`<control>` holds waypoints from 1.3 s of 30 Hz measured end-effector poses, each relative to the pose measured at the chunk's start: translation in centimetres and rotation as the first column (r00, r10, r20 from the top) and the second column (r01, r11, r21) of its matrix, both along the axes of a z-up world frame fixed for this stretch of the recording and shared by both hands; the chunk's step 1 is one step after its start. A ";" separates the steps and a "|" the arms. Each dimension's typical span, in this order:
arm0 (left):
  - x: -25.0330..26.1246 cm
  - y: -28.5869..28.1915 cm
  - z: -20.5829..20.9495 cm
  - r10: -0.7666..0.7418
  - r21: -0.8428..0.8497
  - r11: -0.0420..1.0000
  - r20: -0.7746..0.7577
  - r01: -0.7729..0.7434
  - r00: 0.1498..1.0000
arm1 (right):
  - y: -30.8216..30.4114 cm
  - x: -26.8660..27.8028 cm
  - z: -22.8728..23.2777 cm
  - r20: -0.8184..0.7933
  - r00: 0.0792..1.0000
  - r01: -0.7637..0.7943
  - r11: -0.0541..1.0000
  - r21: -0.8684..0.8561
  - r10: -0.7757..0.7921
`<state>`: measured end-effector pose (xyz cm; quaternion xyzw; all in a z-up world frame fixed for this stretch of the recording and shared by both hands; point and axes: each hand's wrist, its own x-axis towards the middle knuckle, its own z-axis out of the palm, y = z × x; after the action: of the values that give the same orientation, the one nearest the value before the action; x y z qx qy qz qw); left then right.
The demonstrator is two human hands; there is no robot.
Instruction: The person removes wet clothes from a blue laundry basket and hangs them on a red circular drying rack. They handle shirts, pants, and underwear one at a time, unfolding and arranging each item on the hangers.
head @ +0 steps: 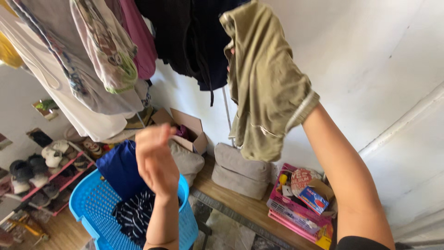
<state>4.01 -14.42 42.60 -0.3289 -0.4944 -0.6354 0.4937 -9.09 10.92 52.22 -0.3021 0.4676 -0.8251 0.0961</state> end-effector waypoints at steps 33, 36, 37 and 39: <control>-32.5 -9.0 18.4 -0.247 -0.154 0.932 0.395 0.329 0.885 | -14.3 -21.6 11.3 -0.826 0.544 0.758 0.509 0.408 -0.147; -34.0 -9.6 18.7 -0.408 -0.036 0.882 0.438 0.469 0.801 | -14.3 -23.4 11.5 -0.849 0.511 0.804 0.423 0.417 -0.135; -34.7 -9.7 18.8 -0.450 -0.012 0.864 0.428 0.503 0.784 | -14.4 -23.9 11.4 -0.856 0.501 0.818 0.393 0.420 -0.129; -36.6 -9.9 18.9 -0.484 0.045 0.857 0.414 0.513 0.771 | -14.2 -24.7 10.6 -0.866 0.486 0.842 0.330 0.428 -0.116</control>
<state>-32.59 -24.33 61.48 -0.3245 -0.5038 -0.7799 0.1804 -33.78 -3.28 62.86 -0.3325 0.8649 -0.2886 -0.2410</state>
